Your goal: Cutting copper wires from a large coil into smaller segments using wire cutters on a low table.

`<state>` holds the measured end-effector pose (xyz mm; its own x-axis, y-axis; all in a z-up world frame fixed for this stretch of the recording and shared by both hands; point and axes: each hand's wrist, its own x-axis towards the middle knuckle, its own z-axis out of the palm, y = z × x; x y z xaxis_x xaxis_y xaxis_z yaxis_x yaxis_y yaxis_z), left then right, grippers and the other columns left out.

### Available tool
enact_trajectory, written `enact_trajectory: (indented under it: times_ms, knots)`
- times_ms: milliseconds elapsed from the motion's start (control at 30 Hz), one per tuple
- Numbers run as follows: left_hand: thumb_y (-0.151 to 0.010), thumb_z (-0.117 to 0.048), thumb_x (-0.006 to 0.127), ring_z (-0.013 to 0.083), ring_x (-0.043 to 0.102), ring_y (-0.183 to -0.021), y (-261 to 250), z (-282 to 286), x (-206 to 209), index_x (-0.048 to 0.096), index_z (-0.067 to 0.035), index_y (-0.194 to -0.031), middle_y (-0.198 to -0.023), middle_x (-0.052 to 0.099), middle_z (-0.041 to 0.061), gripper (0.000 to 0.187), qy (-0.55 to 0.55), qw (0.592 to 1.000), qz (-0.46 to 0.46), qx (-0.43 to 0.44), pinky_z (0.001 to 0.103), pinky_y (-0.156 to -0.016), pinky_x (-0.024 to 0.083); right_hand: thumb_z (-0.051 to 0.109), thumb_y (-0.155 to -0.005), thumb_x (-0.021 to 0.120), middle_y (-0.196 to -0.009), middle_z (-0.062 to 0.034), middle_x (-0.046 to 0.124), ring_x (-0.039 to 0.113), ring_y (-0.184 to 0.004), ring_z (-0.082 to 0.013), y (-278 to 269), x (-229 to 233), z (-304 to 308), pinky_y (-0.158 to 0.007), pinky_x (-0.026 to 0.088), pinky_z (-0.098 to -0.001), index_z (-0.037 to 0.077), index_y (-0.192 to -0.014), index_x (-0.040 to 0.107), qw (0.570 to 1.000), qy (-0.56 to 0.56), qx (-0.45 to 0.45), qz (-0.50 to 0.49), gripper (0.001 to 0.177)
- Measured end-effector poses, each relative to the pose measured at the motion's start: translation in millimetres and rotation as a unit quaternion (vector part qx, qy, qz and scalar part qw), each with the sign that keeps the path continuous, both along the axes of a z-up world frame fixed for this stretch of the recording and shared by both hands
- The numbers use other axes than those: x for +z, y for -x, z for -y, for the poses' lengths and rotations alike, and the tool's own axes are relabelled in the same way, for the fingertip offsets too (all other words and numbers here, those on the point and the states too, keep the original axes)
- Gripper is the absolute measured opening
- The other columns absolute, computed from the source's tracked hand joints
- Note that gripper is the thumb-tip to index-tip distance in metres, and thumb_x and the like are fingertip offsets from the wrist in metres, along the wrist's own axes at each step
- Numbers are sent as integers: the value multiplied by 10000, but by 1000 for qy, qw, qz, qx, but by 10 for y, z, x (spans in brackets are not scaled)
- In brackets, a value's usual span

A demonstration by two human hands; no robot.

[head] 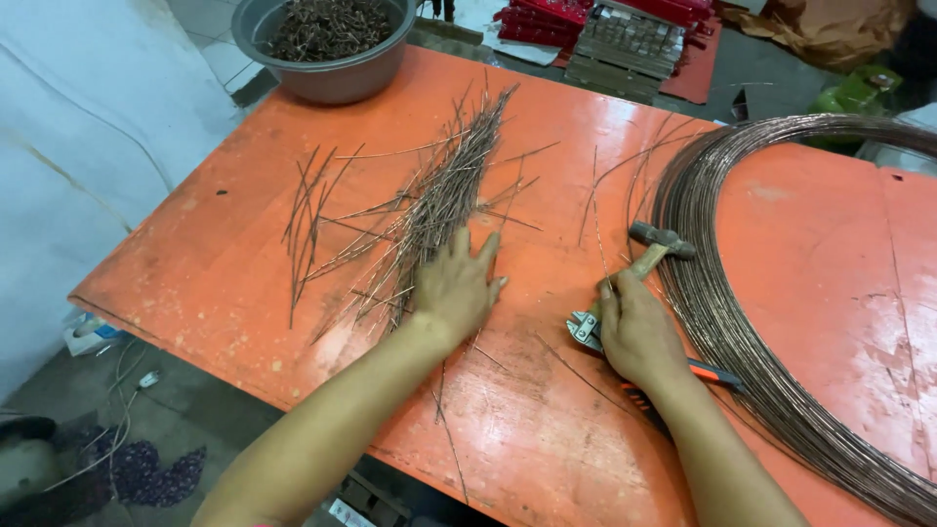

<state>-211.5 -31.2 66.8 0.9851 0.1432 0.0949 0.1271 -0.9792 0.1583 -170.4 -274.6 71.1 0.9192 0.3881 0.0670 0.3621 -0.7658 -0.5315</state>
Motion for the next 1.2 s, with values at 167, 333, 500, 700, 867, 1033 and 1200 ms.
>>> enact_trajectory:
  times_ms: [167,333,500,700,867,1033,1200]
  knots:
    - [-984,-279,583,347,656,-1002,-94,-327,-315,595,-171,-1341,-1143,504,99,374,-64,996,54,17,461,-700,605,277,-1041,422,-1023,-249,683,643,-1072,-484,9,24,-11,-895,503,-592,125,-1146,620,1000,7,-8,-5,271]
    - [-1019,-265,525,344,636,-995,-125,-634,-300,582,-201,-1364,-1155,490,95,356,-71,995,74,-7,469,-744,596,272,-1040,437,-1024,-262,688,643,-1069,-498,7,5,-20,-886,502,-600,124,-1137,630,1000,6,-12,6,263]
    - [-990,-275,592,359,666,-944,-113,-675,-270,407,-255,-1506,-1142,483,99,548,-52,996,70,-20,513,-712,610,297,-1039,431,-1028,-232,697,652,-1067,-482,-21,-61,-9,-885,505,-598,142,-1125,626,1000,7,-15,13,263]
    - [-994,-230,596,407,649,-1013,-41,-103,57,484,-122,-1463,-1217,473,178,495,42,998,55,11,521,-731,608,272,-1012,474,-1026,-255,685,636,-1072,-491,92,78,-22,-874,503,-592,100,-1124,660,1000,-19,-6,19,277]
    - [-1025,-358,478,406,595,-1169,-408,59,-137,452,-120,-1459,-1250,477,186,496,301,952,59,-6,501,-933,532,306,-972,574,-994,-184,672,648,-1059,-432,194,9,-49,-860,530,-530,119,-1074,698,999,-28,-27,37,247]
    - [-1053,-395,359,391,529,-1326,-590,274,-72,548,-105,-1392,-1364,563,236,485,446,890,93,9,504,-1112,410,322,-929,606,-846,-172,716,689,-957,-414,509,268,-66,-769,531,-530,130,-1015,744,999,-30,-30,-33,252]
    - [-1074,-160,388,53,396,-718,-497,506,33,540,-5,-1383,-1118,588,114,379,820,557,119,66,133,-537,414,296,-860,653,-810,-141,768,719,-934,-405,594,275,-43,-780,556,-533,163,-959,735,997,-4,16,-71,185]
